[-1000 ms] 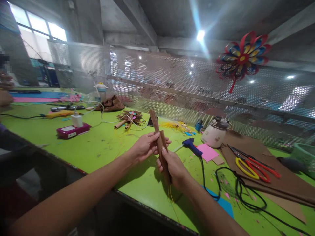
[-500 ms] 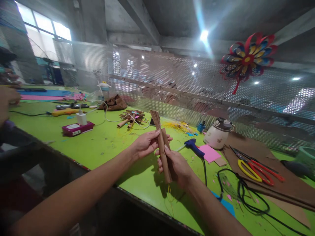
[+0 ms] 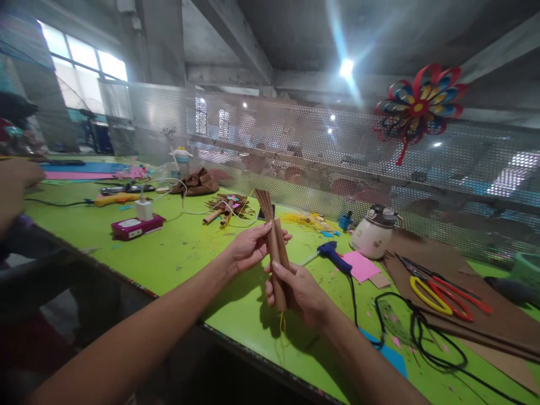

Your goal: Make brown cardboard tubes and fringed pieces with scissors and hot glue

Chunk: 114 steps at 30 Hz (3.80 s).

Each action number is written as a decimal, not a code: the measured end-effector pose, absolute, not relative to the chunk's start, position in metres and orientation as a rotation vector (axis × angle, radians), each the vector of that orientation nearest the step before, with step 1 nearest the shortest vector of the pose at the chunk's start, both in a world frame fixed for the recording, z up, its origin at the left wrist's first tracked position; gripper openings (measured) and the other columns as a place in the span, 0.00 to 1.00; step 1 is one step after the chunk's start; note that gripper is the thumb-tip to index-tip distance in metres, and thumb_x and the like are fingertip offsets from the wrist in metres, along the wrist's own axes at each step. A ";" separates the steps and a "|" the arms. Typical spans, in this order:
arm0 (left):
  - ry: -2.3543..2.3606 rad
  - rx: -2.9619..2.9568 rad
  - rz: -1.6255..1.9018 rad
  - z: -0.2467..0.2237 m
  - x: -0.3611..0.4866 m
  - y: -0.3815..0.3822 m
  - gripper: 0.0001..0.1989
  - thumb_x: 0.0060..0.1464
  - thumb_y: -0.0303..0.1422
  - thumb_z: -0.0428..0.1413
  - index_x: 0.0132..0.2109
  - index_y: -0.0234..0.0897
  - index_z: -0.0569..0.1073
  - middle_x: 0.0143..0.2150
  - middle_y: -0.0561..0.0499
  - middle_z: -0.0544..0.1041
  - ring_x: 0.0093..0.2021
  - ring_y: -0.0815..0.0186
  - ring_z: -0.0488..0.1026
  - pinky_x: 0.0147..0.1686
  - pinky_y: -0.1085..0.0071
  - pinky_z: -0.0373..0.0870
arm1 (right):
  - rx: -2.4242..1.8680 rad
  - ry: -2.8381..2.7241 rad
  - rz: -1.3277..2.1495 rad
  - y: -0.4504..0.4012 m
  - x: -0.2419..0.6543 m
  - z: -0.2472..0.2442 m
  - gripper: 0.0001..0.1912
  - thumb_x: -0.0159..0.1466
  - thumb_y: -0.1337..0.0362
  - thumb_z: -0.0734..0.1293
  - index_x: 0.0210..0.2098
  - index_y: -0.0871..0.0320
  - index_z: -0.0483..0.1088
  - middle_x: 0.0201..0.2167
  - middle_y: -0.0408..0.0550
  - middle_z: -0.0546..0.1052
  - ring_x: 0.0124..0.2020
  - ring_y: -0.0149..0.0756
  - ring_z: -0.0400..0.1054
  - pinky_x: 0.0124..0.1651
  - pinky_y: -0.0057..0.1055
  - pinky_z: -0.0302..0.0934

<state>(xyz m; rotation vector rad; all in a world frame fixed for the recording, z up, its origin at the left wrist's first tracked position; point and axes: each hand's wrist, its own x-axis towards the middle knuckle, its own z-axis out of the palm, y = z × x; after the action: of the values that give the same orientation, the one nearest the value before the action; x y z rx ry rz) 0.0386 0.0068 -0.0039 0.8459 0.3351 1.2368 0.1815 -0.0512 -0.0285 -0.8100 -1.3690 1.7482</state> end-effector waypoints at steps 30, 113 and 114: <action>0.464 0.898 1.327 -0.002 0.047 -0.001 0.07 0.60 0.24 0.47 0.36 0.31 0.69 0.32 0.41 0.78 0.33 0.62 0.78 0.40 0.64 0.73 | -0.912 -1.309 1.578 -0.064 0.160 -0.039 0.17 0.63 0.49 0.61 0.39 0.57 0.63 0.15 0.35 0.64 0.12 0.22 0.51 0.18 0.23 0.49; 0.659 0.819 1.159 -0.003 0.039 0.018 0.07 0.53 0.33 0.58 0.35 0.31 0.75 0.27 0.50 0.72 0.27 0.70 0.67 0.28 0.76 0.65 | -0.919 -1.164 1.614 -0.064 0.158 -0.032 0.21 0.64 0.47 0.59 0.39 0.60 0.66 0.13 0.39 0.68 0.12 0.26 0.57 0.18 0.24 0.52; 0.669 0.810 1.153 -0.004 0.039 0.019 0.07 0.52 0.33 0.58 0.35 0.31 0.75 0.27 0.50 0.72 0.26 0.70 0.67 0.27 0.76 0.65 | -0.916 -1.179 1.630 -0.065 0.158 -0.032 0.20 0.64 0.48 0.59 0.39 0.61 0.66 0.14 0.40 0.69 0.12 0.27 0.59 0.19 0.25 0.54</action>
<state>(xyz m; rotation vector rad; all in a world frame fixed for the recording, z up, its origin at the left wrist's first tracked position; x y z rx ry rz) 0.0395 0.0188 -0.0039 0.8103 0.6687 1.1532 0.1584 -0.0649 -0.0316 -0.9165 -1.1788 1.6299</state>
